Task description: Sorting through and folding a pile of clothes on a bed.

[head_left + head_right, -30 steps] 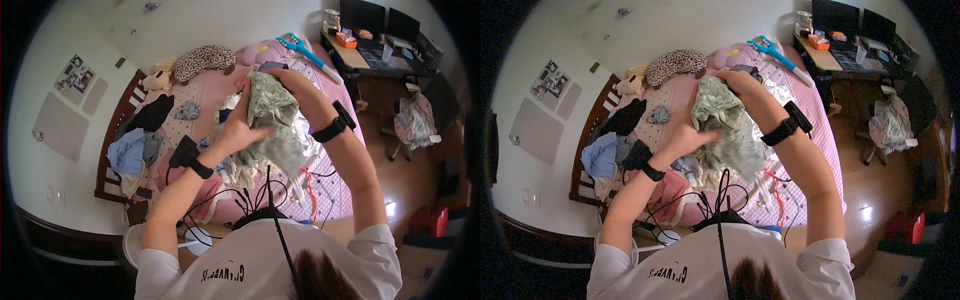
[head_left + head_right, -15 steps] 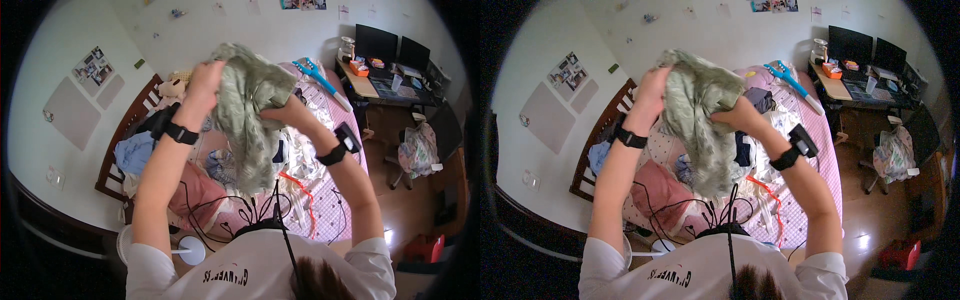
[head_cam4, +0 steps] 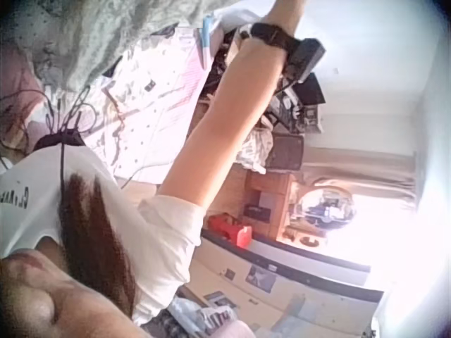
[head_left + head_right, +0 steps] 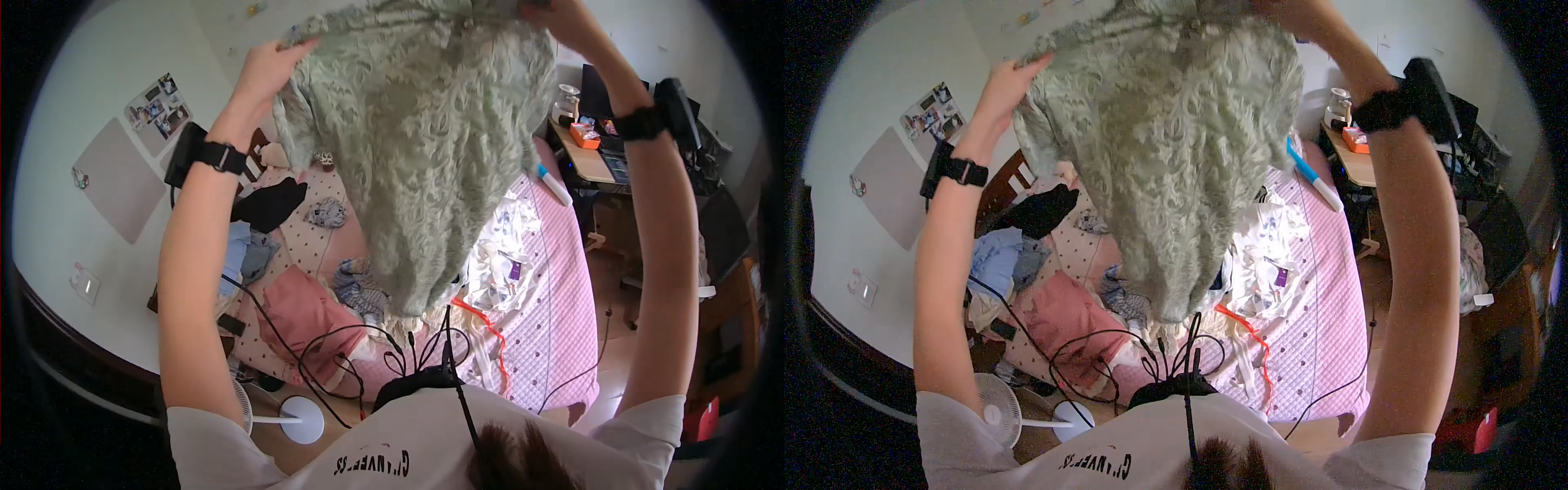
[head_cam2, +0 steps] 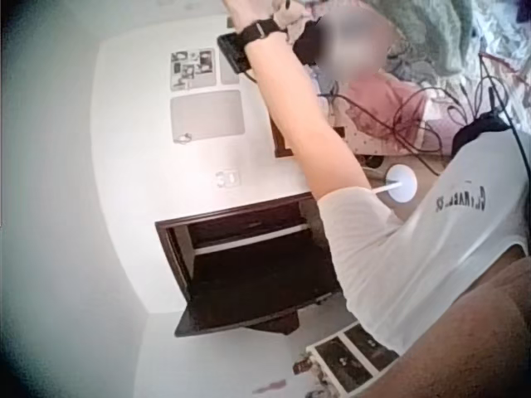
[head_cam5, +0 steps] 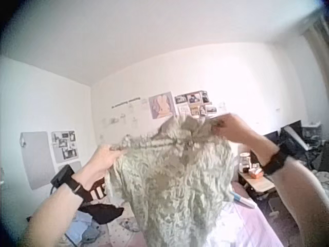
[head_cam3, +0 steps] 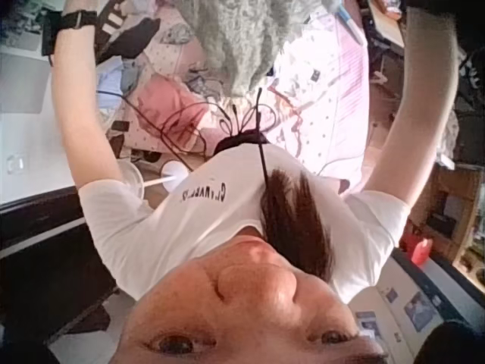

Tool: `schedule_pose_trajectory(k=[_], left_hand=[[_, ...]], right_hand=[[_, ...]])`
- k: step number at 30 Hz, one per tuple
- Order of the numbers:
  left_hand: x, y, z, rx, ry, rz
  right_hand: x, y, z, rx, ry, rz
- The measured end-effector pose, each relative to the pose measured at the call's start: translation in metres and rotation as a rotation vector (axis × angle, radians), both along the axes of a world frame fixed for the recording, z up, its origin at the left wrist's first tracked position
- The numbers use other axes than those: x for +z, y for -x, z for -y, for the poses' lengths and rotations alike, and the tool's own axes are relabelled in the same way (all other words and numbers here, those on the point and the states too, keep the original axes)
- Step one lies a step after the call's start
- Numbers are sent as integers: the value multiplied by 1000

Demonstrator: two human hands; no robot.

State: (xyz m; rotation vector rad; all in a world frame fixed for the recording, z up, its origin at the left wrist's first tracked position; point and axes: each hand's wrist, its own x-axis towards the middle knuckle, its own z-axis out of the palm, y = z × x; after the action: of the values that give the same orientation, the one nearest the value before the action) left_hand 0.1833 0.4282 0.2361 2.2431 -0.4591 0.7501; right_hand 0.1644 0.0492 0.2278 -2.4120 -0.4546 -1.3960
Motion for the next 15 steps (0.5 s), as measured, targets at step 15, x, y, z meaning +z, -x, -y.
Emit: schedule_pose_trajectory(k=[15], left_hand=[[-14,55,48,-726,446,-191]], right_hand=[[43,63,-76,724,-621,-250]])
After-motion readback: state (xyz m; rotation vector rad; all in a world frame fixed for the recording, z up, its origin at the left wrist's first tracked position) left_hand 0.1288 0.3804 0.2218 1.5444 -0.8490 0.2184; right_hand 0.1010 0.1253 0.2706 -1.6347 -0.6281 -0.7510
